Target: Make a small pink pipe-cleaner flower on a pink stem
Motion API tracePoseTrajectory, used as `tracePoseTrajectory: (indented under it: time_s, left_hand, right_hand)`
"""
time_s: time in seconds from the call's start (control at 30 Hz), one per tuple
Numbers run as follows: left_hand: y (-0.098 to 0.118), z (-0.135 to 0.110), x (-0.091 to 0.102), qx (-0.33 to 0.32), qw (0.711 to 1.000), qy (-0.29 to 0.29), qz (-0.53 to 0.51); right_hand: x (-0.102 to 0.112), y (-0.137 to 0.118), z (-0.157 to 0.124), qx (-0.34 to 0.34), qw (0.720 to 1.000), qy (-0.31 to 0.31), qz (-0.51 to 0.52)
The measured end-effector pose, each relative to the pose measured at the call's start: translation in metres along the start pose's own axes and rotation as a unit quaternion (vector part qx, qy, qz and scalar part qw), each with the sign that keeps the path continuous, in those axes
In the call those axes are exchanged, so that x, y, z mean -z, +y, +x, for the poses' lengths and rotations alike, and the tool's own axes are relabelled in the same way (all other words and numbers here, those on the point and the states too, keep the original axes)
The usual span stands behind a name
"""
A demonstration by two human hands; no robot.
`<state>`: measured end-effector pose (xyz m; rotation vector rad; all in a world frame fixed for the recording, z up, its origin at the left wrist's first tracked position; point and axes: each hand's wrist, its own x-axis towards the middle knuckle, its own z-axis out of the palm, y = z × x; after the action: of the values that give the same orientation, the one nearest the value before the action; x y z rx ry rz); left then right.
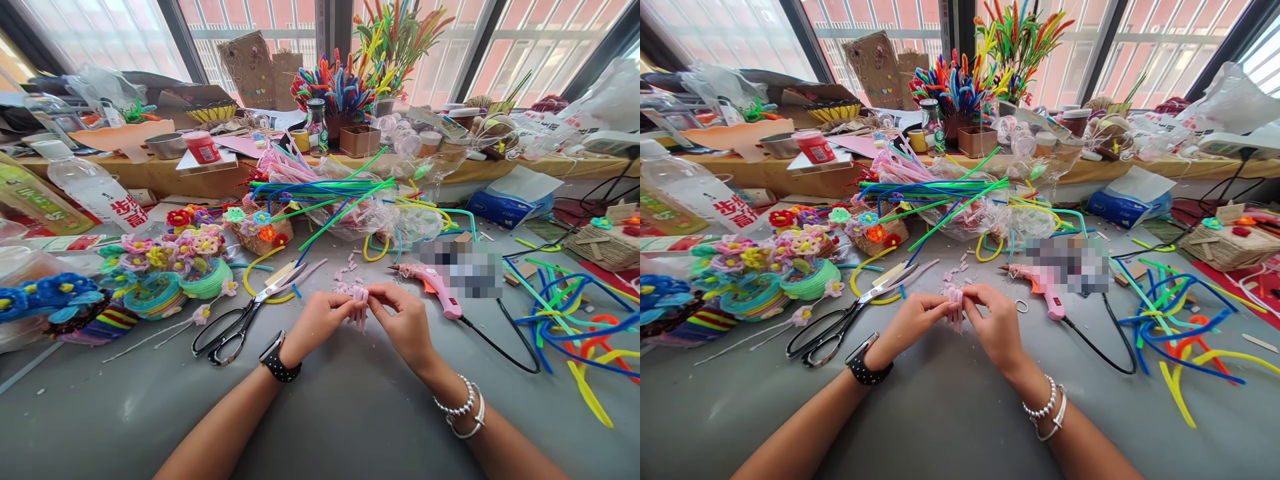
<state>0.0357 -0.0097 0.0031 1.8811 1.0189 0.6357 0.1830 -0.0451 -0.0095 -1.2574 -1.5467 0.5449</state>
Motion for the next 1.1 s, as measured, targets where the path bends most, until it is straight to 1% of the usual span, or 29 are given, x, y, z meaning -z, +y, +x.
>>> tracePoseTrajectory:
  time_s: [0.1,0.2,0.37,0.43,0.53,0.63,0.8,0.9,1.0,1.1]
  left_hand:
    - [-0.0007,0.0002,0.0010,0.016,1.000,-0.009,-0.018]
    - [-0.0004,-0.0001,0.0018,0.015,0.999,-0.028,-0.016]
    - [0.0017,-0.0006,0.0053,0.011,0.998,-0.063,-0.006]
    - [0.0016,-0.0003,0.0071,0.007,0.996,-0.085,0.000]
    - [0.0005,0.0000,0.0083,0.002,0.995,-0.104,0.004]
    - [0.0000,-0.0003,0.0075,-0.003,0.996,-0.094,0.002]
    - [0.0009,-0.0005,0.0058,-0.010,0.995,-0.099,-0.022]
    - [0.0001,0.0002,0.0053,-0.004,0.994,-0.102,-0.037]
    - [-0.0009,0.0007,0.0047,0.008,0.994,-0.100,-0.041]
    - [-0.0001,0.0007,0.0042,0.009,0.995,-0.094,-0.040]
  right_hand:
    - [-0.0008,0.0001,-0.0004,0.011,1.000,0.001,-0.002]
    - [-0.0010,0.0005,-0.0003,-0.001,1.000,-0.013,0.014]
    - [-0.0010,0.0020,0.0009,-0.068,0.994,-0.054,0.073]
    - [-0.0012,0.0020,0.0010,-0.082,0.990,-0.067,0.096]
    - [-0.0013,0.0014,0.0004,-0.066,0.991,-0.071,0.093]
    - [-0.0009,0.0007,0.0000,-0.051,0.994,-0.061,0.080]
    - [0.0001,0.0009,0.0009,-0.056,0.995,-0.052,0.070]
    - [-0.0003,0.0015,0.0012,-0.054,0.995,-0.045,0.070]
    - [-0.0008,0.0022,0.0007,-0.028,0.997,-0.043,0.061]
    - [-0.0007,0.0030,0.0002,0.009,0.999,-0.042,0.028]
